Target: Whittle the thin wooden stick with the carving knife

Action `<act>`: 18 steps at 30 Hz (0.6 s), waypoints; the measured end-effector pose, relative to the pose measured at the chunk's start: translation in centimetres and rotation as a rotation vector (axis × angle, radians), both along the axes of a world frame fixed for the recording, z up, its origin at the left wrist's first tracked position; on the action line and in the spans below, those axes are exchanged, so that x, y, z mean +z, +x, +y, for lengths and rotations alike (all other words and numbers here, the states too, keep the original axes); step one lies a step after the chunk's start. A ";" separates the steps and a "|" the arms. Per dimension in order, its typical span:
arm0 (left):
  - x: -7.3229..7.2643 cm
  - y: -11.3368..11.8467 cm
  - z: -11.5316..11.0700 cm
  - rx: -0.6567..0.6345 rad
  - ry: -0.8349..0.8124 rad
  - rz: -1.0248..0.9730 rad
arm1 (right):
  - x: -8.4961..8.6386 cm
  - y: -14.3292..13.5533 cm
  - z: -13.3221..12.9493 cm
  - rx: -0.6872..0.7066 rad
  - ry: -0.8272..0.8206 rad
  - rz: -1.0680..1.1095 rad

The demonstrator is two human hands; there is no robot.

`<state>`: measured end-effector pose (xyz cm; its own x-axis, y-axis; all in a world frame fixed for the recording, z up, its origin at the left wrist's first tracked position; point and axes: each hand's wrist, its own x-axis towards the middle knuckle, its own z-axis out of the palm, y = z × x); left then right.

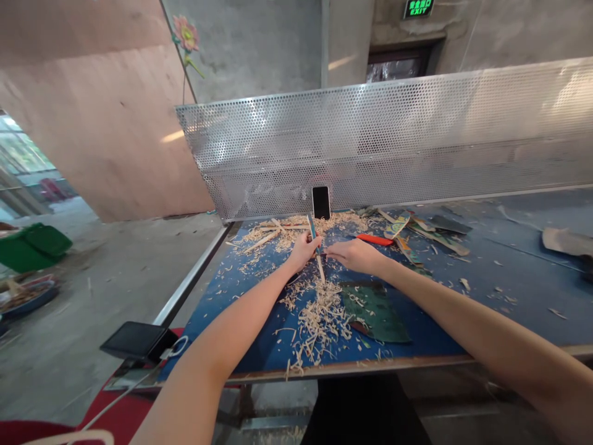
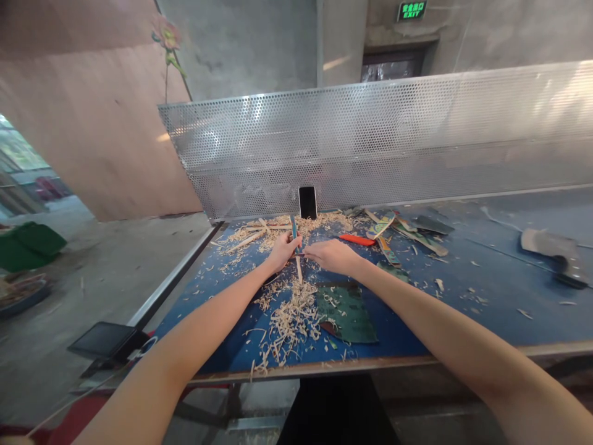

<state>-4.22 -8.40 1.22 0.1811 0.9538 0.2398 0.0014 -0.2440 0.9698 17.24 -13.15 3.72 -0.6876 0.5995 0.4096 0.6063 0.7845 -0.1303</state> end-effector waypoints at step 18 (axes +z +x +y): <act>1.1 0.1 -1.2 -0.012 0.011 -0.037 | 0.1 -0.4 -0.6 -0.050 -0.001 0.014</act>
<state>-4.07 -9.57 2.29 0.1837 0.9487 0.2573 -0.0377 -0.2548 0.9663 16.83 -13.71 3.82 -0.6508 0.6337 0.4182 0.6430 0.7529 -0.1402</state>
